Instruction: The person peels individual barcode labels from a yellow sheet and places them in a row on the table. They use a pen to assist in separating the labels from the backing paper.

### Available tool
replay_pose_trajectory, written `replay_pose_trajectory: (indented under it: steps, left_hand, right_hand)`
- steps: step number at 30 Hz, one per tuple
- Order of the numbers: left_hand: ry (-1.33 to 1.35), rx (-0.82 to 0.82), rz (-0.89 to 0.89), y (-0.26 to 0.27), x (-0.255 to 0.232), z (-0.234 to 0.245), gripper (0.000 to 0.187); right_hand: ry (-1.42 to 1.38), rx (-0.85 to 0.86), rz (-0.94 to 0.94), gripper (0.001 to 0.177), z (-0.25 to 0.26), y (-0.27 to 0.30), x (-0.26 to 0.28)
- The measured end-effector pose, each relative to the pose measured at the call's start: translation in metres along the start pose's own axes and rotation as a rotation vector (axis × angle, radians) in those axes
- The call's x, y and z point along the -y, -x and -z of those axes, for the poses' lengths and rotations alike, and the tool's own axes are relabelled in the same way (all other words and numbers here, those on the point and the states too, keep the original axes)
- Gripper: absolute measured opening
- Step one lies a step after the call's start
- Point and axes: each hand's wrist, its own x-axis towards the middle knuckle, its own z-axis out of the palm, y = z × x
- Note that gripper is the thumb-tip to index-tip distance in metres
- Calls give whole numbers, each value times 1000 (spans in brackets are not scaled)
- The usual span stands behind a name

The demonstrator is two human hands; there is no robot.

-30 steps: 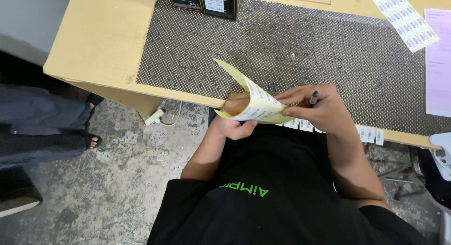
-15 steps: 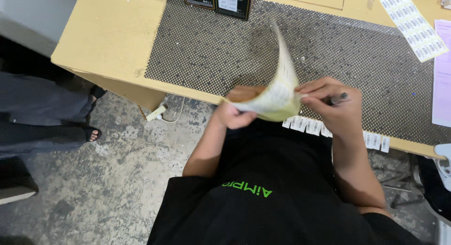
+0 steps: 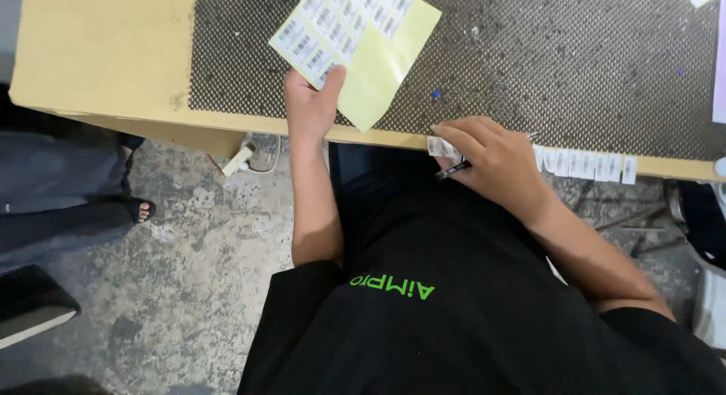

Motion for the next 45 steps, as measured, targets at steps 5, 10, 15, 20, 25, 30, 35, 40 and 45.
replay_pose_trajectory:
  steps: [5, 10, 15, 20, 25, 30, 35, 40, 45]
  left_hand:
    - [39, 24, -76, 1, 0, 0, 23]
    - [36, 32, -74, 2, 1, 2, 27]
    - [41, 45, -122, 0, 6, 2, 27]
    - [26, 52, -126, 1, 1, 2, 20]
    - [19, 44, -108, 1, 2, 2, 20]
    - [28, 51, -112, 1, 1, 2, 19]
    - [60, 19, -235, 4, -13, -2, 20]
    - [-21, 34, -266, 1, -10, 0, 23]
    - [-1, 34, -271, 4, -19, -1, 22]
  right_hand:
    - [105, -38, -39, 24, -12, 6, 3]
    - [129, -31, -62, 26, -17, 7, 1]
    - [112, -24, -77, 28, -19, 8, 0]
    - [72, -40, -68, 26, -23, 12, -2]
    - [89, 0, -60, 21, -21, 12, 0]
    - [85, 4, -43, 17, -24, 15, -3]
    - [-3, -35, -70, 21, -36, 24, -8]
    - [37, -36, -82, 19, -38, 24, -4]
    - [155, 22, -77, 21, -48, 33, -3]
